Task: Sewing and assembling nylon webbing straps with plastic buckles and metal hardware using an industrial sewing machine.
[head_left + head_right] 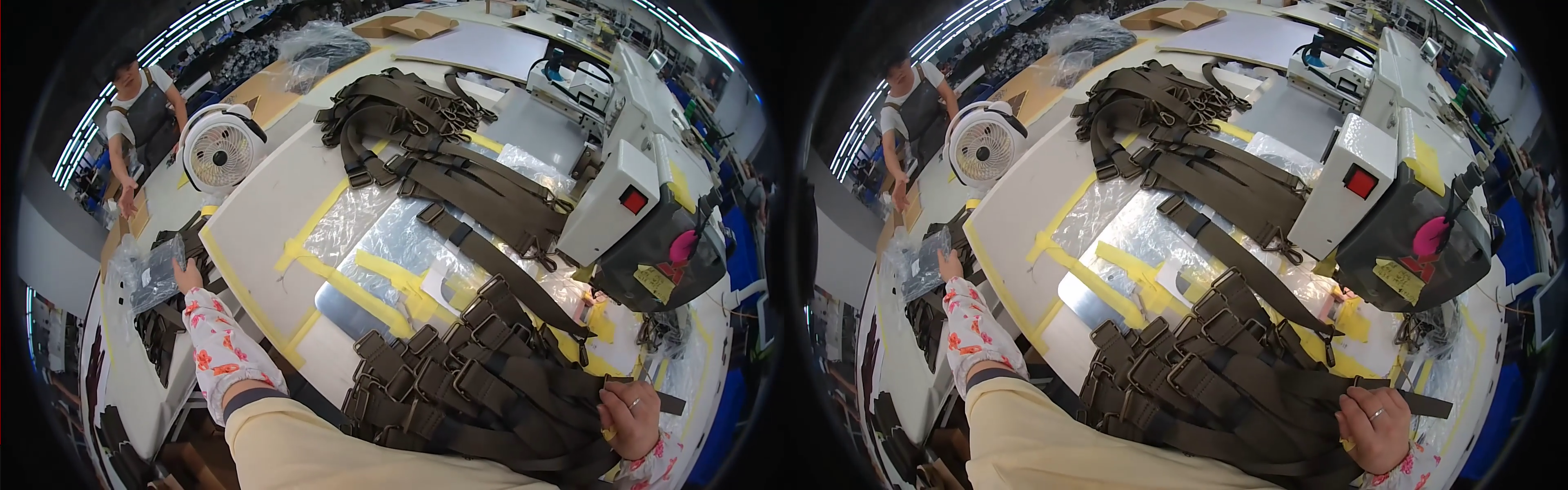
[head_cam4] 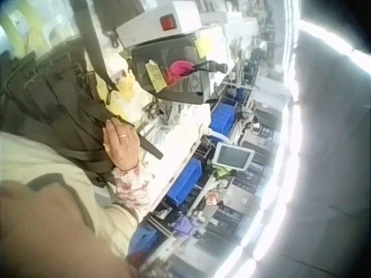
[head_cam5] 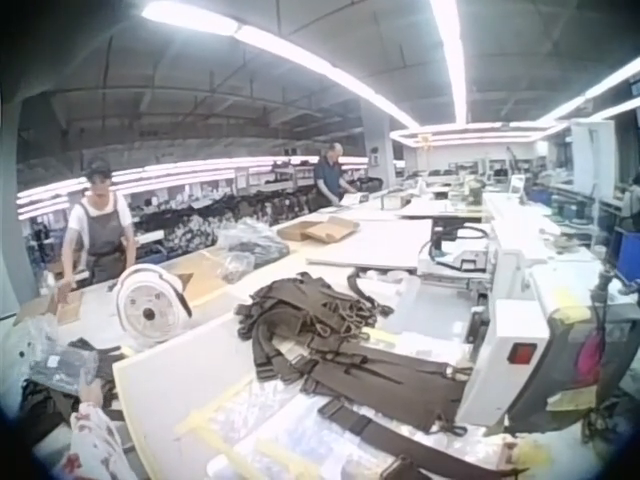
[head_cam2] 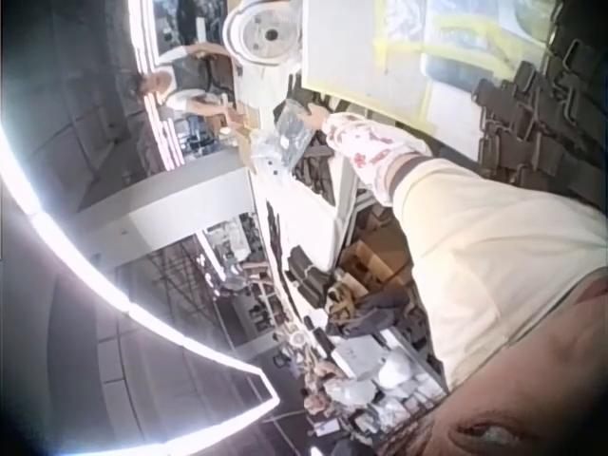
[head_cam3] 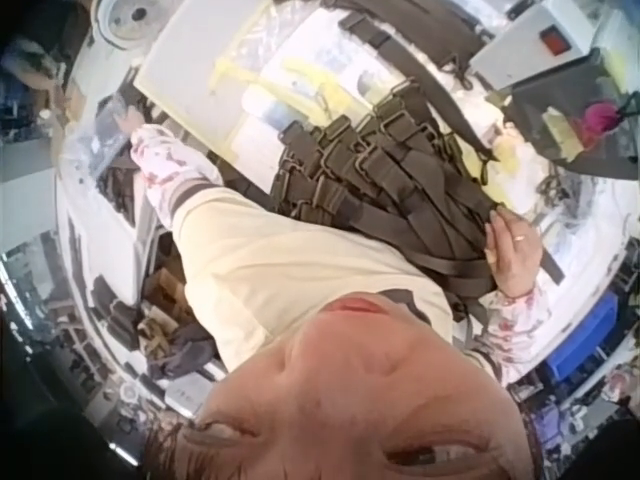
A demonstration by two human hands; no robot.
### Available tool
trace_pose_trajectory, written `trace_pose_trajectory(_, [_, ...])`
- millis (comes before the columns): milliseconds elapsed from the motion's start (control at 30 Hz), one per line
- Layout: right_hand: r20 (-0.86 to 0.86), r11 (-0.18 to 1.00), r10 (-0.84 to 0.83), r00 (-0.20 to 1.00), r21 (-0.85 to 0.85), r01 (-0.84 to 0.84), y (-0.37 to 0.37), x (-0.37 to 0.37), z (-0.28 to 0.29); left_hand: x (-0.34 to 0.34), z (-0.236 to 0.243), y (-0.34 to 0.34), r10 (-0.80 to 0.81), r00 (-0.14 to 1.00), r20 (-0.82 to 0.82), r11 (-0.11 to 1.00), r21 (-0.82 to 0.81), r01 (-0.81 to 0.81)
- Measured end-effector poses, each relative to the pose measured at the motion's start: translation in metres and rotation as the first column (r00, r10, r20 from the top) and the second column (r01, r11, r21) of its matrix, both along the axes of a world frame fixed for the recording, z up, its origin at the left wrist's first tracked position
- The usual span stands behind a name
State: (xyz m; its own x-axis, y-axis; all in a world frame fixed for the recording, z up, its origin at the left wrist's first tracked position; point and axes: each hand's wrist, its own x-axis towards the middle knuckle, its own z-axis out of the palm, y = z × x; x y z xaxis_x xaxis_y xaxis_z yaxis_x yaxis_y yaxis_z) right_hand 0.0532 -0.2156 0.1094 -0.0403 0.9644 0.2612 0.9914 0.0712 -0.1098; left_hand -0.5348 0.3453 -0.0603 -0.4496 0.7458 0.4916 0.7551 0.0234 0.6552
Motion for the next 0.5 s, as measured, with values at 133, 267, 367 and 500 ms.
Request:
trace_pose_trajectory(133, [0.006,0.998,-0.050,0.999,-0.025,0.050,-0.009,-0.004,-0.002,0.000,-0.022,-0.020,0.300,0.953,0.031,0.951,-0.090,-0.296])
trace_pose_trajectory(267, [-0.004,0.998,-0.059,0.998,-0.015,0.059,-0.016,0.005,-0.001,-0.020,-0.021,-0.007,0.381,0.923,0.053,0.913,0.133,-0.385])
trace_pose_trajectory(367, [0.036,0.998,-0.070,0.997,0.002,0.070,-0.011,0.014,-0.002,0.050,0.024,0.021,-0.204,0.962,0.182,0.903,0.415,0.113])
trace_pose_trajectory(500, [0.054,0.983,-0.180,0.982,0.037,0.178,-0.013,0.031,0.005,0.262,0.157,-0.102,-0.832,0.522,0.188,0.552,0.370,0.747])
